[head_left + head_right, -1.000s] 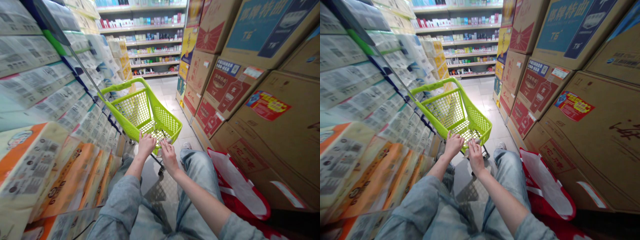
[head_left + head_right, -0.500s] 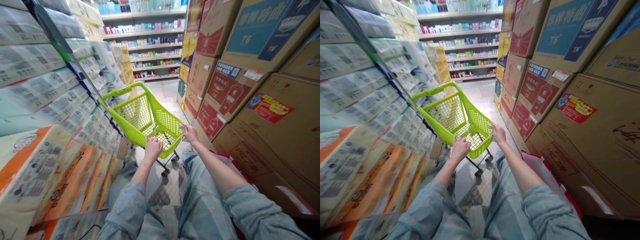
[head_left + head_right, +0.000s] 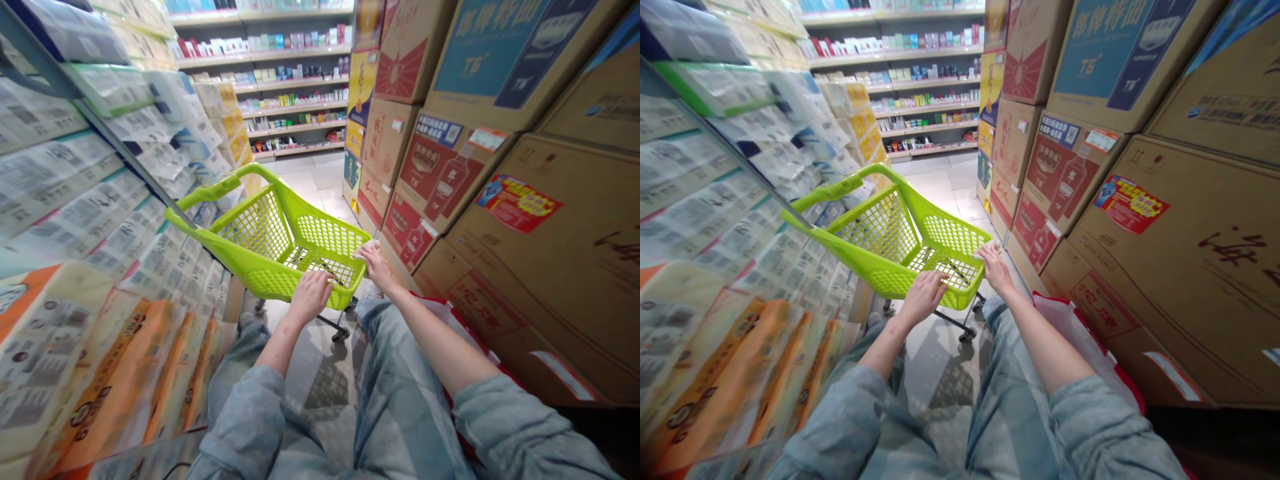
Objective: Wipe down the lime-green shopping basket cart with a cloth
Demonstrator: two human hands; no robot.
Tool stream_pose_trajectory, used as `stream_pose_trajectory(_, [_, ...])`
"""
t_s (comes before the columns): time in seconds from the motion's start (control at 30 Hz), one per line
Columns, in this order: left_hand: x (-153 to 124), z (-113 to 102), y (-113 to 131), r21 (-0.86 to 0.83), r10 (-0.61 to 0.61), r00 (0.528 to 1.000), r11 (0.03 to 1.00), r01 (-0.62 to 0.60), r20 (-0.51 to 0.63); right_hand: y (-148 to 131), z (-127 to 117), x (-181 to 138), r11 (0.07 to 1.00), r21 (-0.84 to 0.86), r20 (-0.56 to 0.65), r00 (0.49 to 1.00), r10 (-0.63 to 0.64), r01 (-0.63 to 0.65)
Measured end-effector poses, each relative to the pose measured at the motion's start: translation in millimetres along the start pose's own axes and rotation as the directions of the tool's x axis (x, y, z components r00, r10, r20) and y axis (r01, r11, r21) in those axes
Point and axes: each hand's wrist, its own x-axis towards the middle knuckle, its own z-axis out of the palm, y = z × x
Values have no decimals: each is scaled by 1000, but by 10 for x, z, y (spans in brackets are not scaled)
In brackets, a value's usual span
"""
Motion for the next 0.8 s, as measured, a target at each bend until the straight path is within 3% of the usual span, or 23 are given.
stream_pose_trajectory(0.07, [-5,-84,-176,58,10,1000,998,-9,-15,77,-50,58,1000,22,1,1000,11,-11])
stream_pose_trajectory(0.13, [3,-155,-343,146,-56,997,987,64,-57,130,-83,113,999,32,2,999,33,-33])
stream_pose_trajectory(0.2, [21,-190,-449,212,-56,998,975,59,-21,163,-105,156,998,39,11,998,56,-56])
stream_pose_trajectory(0.43, [78,-108,-395,286,-78,997,956,71,12,141,-145,50,984,139,-38,992,122,-115])
stream_pose_trajectory(0.57, [96,-78,-392,272,-85,996,959,79,10,-98,-113,-289,986,133,-47,993,109,-102])
stream_pose_trajectory(0.8, [139,-51,-361,351,-78,997,933,74,-3,-753,181,-753,997,-46,-152,987,51,-59])
